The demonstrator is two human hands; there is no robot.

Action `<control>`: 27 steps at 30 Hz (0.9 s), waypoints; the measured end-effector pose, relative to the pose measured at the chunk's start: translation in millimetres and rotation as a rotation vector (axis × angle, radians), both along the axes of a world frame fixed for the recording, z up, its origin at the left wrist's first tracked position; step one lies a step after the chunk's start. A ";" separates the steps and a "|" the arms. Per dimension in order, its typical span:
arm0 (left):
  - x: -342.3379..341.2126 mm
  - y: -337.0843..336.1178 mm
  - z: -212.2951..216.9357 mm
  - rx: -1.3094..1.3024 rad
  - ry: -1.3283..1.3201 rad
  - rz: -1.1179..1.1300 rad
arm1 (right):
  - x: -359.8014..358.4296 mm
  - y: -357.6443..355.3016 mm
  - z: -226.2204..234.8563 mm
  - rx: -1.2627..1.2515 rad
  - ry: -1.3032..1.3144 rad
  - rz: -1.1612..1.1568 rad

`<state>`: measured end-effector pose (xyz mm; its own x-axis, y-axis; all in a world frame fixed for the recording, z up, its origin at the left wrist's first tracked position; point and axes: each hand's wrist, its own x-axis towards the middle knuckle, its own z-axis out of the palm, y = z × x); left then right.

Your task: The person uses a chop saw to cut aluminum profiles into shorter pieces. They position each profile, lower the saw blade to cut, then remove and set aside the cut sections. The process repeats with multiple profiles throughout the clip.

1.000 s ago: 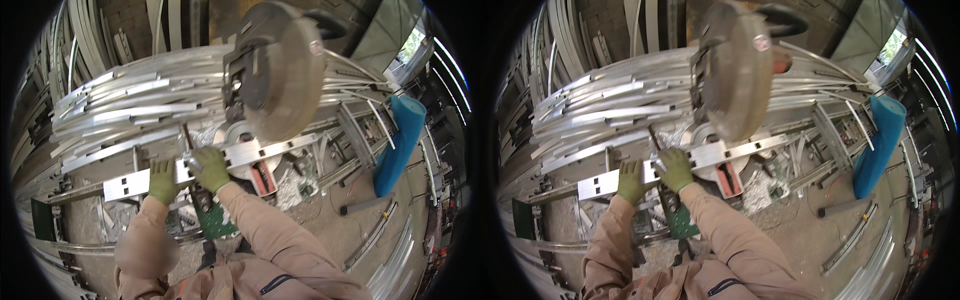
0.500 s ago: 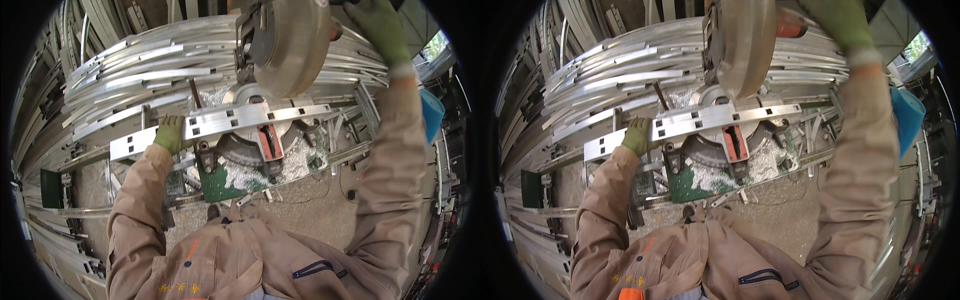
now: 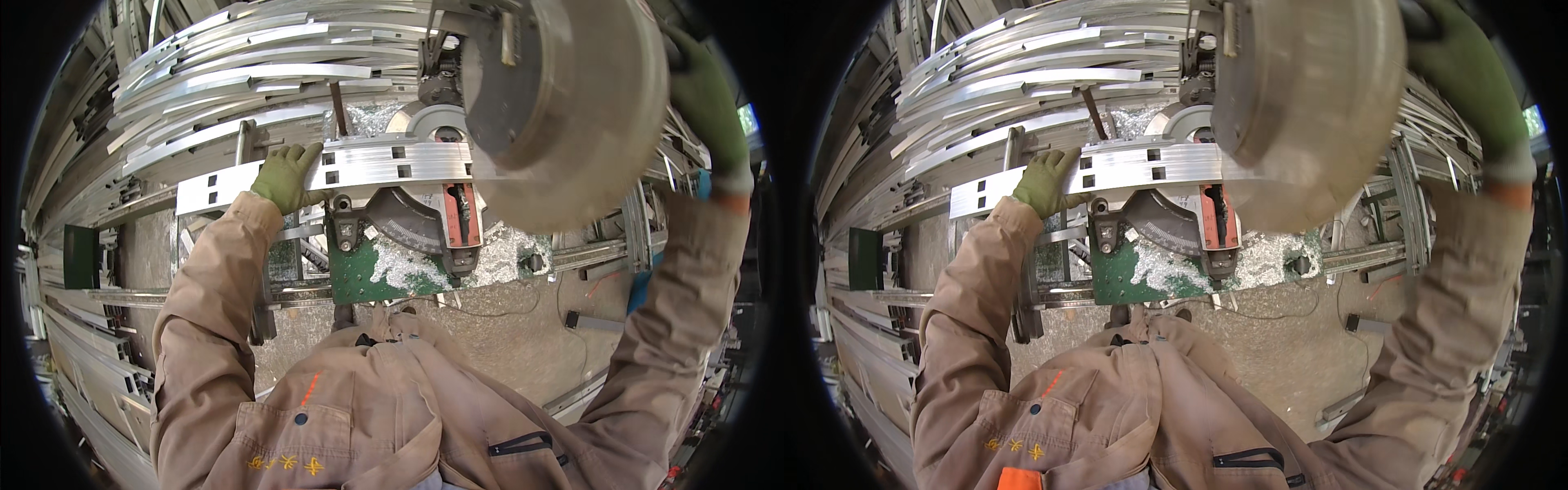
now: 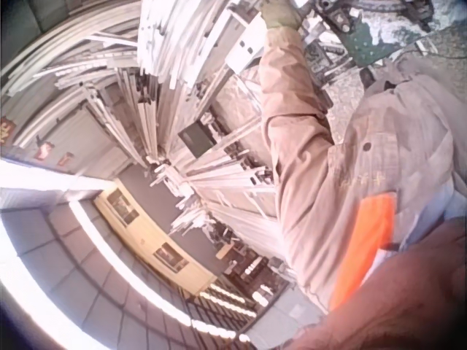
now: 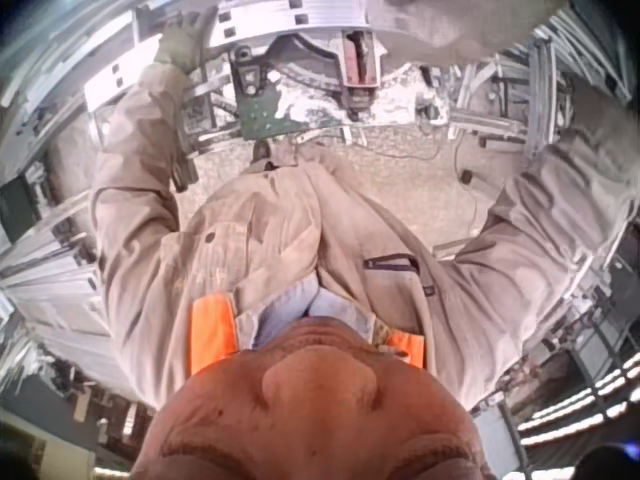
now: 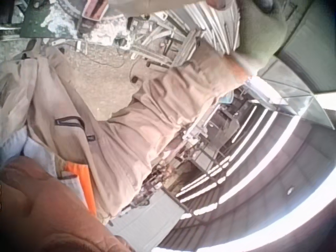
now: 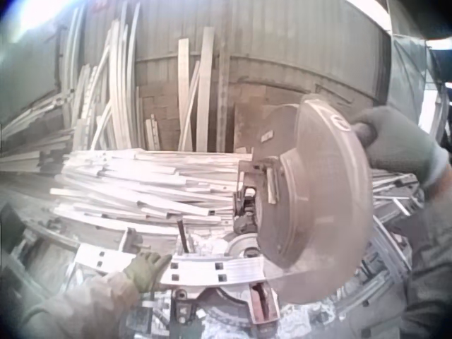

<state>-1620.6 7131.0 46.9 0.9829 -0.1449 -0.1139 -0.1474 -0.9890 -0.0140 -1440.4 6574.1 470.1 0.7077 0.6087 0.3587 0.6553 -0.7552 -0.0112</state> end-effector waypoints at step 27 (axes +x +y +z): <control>-0.9 -7.2 20.0 0.029 0.140 0.094 | -98.8 -30.2 -101.5 0.275 0.146 -0.020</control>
<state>-1621.5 7123.8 66.9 0.9660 -0.0482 -0.2538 -0.0572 -0.9980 -0.0283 -1539.2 6543.8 368.7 0.7745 0.4885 0.4018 0.6169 -0.7237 -0.3093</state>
